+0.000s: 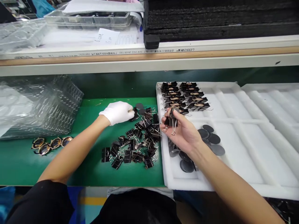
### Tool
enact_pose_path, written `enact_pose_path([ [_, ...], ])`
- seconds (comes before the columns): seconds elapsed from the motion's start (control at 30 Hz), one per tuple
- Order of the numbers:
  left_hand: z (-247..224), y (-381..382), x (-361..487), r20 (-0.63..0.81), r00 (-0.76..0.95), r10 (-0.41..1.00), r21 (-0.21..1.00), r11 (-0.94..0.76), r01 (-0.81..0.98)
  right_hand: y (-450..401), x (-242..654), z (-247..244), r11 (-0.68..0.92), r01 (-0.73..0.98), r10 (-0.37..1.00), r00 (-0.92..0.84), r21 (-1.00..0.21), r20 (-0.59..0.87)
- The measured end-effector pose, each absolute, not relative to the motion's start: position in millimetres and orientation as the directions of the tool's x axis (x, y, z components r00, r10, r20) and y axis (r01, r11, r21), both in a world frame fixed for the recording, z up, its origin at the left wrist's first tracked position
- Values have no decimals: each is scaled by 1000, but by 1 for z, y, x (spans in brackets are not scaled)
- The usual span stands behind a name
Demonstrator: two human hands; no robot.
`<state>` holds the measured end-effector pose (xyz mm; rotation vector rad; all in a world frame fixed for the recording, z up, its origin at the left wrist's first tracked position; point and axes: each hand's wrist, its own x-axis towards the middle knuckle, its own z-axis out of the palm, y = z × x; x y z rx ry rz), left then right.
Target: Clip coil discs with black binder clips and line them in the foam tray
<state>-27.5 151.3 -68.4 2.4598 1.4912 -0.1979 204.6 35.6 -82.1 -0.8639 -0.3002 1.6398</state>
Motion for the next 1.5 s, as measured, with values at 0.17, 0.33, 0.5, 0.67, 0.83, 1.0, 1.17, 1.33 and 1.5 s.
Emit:
enact_pose_path([
  [0.17, -62, 144, -51, -165, 518, 839, 247, -473, 846, 34, 203, -82, -306, -657, 928, -45, -689, -370],
  [0.33, -55, 130, -60, -121, 491, 863, 674, -292, 679, 28, 200, -81, -299, -421, 954, -99, -856, -284],
  [0.5, -47, 94, -40, -37, 478, 878, 864, -213, 456, 18, 194, -86, -195, -277, 962, -241, -941, -129],
  [0.67, -40, 75, -32, -10, 652, 758, 775, -406, 484, 15, 195, -88, -162, -261, 940, -334, -952, -68],
  [0.83, -45, 75, -38, -96, 704, 703, 617, -513, 596, 17, 201, -79, -146, -81, 901, -421, -986, -99],
  [1.0, -48, 64, -34, -72, 677, 733, 501, -560, 660, 18, 204, -76, -98, 25, 864, -494, -995, -98],
  [1.17, -47, 55, -34, -74, 658, 749, 372, -592, 715, 18, 203, -75, -15, 95, 860, -507, -995, -61],
  [1.33, -50, 57, -36, -56, 650, 758, 401, -579, 710, 18, 204, -74, -84, 95, 871, -477, -992, -119],
  [1.5, -52, 69, -40, -44, 618, 785, 604, -472, 642, 22, 219, -69, 10, 181, 955, -292, -984, -44],
])
